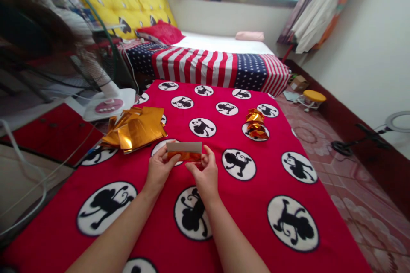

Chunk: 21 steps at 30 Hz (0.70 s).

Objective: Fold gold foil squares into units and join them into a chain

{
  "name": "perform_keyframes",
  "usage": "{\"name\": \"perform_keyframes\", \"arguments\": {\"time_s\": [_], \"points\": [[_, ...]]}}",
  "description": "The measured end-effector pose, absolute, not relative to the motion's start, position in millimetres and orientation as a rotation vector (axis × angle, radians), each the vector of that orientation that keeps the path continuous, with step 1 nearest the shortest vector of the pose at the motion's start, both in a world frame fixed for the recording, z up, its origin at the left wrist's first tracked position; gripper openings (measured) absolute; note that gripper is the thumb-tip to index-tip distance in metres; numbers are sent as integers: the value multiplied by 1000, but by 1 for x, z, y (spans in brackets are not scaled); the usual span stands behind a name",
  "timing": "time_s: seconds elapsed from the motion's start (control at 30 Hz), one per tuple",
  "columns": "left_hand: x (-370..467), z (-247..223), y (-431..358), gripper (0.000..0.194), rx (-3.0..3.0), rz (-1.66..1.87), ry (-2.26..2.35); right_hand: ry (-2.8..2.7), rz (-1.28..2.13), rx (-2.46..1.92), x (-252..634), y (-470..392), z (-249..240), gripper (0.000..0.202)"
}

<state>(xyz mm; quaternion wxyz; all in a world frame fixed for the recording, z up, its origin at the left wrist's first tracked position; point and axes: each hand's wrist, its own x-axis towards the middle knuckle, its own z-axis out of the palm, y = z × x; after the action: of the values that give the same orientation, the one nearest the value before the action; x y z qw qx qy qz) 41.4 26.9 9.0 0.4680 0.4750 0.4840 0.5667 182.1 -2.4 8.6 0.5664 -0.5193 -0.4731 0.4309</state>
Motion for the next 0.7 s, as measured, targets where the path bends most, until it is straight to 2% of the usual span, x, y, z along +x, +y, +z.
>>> {"name": "perform_keyframes", "arguments": {"time_s": [0.13, 0.23, 0.53, 0.7], "points": [[40, 9, 26, 44, 1158, 1336, 1133, -961, 1092, -1111, 174, 6, 10, 41], [37, 6, 28, 34, 1176, 1294, 1154, -900, 1128, -1113, 175, 6, 11, 30], [34, -5, 29, 32, 1182, 1295, 1166, -834, 1208, -1156, 183, 3, 12, 25], [34, -4, 28, 31, 1235, 1312, 1215, -823, 1235, -1161, 183, 2, 8, 28]]}}
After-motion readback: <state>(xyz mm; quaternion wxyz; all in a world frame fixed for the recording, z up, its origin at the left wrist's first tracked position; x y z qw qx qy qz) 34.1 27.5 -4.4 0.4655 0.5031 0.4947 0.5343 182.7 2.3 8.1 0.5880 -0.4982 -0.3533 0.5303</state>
